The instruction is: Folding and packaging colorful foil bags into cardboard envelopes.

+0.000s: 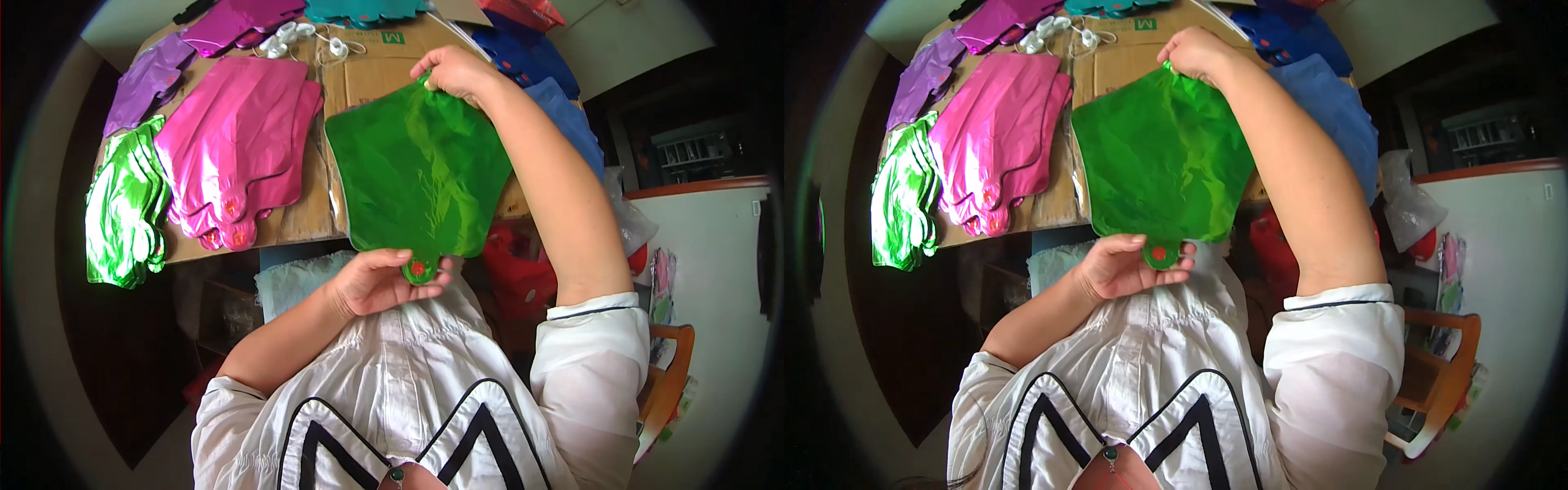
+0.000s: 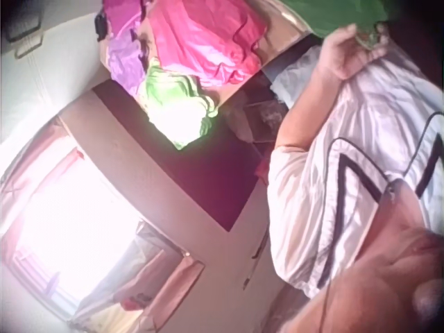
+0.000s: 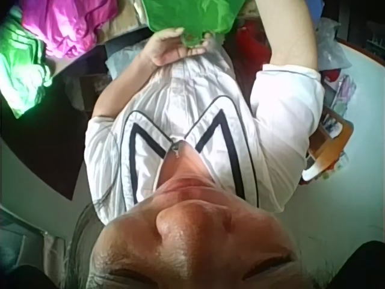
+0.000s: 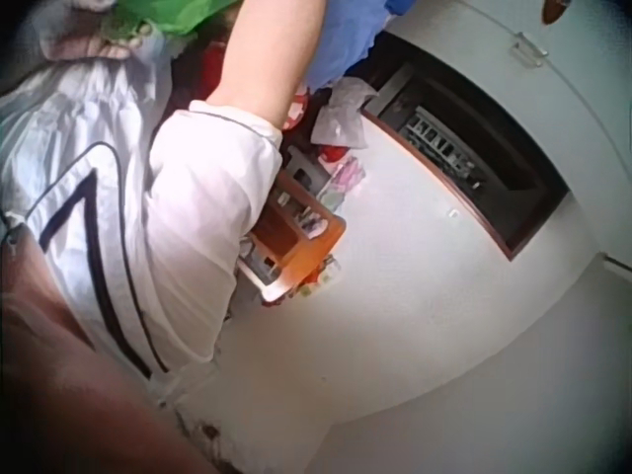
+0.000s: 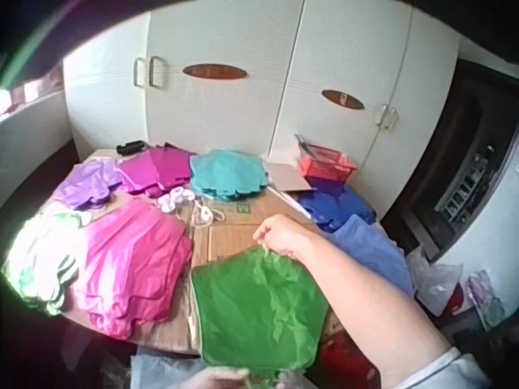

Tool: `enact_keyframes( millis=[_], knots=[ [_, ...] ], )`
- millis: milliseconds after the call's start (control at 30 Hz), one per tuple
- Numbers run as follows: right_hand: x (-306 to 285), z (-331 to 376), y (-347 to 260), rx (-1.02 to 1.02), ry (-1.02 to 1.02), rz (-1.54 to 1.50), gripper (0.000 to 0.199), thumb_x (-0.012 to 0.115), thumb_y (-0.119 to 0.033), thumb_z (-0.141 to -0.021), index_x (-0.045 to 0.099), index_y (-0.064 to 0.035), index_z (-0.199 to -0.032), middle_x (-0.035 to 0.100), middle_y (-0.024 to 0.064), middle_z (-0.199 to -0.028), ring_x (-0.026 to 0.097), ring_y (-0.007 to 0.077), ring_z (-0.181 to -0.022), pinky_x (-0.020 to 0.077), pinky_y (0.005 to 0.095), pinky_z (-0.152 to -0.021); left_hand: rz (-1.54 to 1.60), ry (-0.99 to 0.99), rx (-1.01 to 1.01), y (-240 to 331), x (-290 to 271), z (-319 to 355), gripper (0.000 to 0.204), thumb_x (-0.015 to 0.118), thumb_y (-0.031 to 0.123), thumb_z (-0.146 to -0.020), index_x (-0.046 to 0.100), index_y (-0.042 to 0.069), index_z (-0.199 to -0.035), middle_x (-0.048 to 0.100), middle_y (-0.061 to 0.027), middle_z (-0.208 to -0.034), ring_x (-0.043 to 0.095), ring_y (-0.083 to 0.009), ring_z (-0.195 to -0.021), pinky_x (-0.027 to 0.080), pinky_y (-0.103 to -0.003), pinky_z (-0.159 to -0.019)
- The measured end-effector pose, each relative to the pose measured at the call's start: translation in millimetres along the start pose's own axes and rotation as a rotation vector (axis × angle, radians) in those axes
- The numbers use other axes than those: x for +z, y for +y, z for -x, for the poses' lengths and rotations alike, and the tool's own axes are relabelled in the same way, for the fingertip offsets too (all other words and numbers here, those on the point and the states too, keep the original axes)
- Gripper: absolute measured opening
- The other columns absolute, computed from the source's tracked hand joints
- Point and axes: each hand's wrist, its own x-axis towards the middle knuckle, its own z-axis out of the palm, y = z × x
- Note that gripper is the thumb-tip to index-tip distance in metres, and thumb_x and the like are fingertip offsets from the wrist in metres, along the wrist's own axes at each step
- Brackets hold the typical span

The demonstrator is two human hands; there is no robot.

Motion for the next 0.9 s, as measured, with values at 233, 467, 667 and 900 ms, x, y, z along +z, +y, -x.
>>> enact_keyframes(
  millis=[233, 467, 667, 900],
  knots=[
    [5.1, 0.4, 3.0, -0.011, 0.045, -0.014, 0.026, 0.050, 0.007, -0.076, 0.069, -0.0032, -0.091, 0.064, 0.0069, -0.080, 0.055, 0.0144, -0.066, 0.0441, 0.0285, -0.058, -0.061, 0.226, 0.026, -3.2, 15.8, -6.7, 0.038, 0.062, 0.024, -0.091, 0.052, 0.000, -0.119, 0.060, -0.0169, -0.112, 0.061, -0.0271, -0.103, 0.047, -0.043, -0.097],
    [9.7, -5.0, 2.6, 0.007, 0.093, 0.014, 0.029, 0.045, 0.005, -0.077, 0.069, -0.0043, -0.091, 0.064, 0.0075, -0.080, 0.055, 0.0134, -0.064, 0.0424, 0.0286, -0.054, -0.139, 0.439, 0.063, -11.1, 33.0, -16.2, 0.015, 0.058, 0.016, -0.095, 0.059, 0.002, -0.100, 0.062, -0.0072, -0.093, 0.059, -0.0156, -0.082, 0.051, -0.032, -0.081],
    [11.2, -11.4, -0.4, 0.010, 0.068, 0.008, 0.029, 0.044, 0.003, -0.079, 0.069, -0.0059, -0.092, 0.065, 0.0070, -0.078, 0.054, 0.0133, -0.060, 0.0419, 0.0298, -0.051, -0.245, 0.397, 0.053, -9.8, 29.0, -18.6, 0.018, 0.052, 0.017, -0.097, 0.059, 0.002, -0.103, 0.064, -0.0066, -0.098, 0.059, -0.0157, -0.086, 0.048, -0.031, -0.082],
    [9.1, -14.4, 5.3, -0.029, 0.079, 0.009, 0.029, 0.045, 0.004, -0.078, 0.069, -0.0045, -0.092, 0.063, 0.0068, -0.071, 0.050, 0.0131, -0.051, 0.0386, 0.0298, -0.046, -0.084, 0.381, 0.010, -8.0, 31.2, -21.7, 0.024, 0.053, 0.018, -0.096, 0.056, 0.000, -0.111, 0.064, -0.0124, -0.105, 0.062, -0.0208, -0.092, 0.051, -0.034, -0.086]
  ],
)
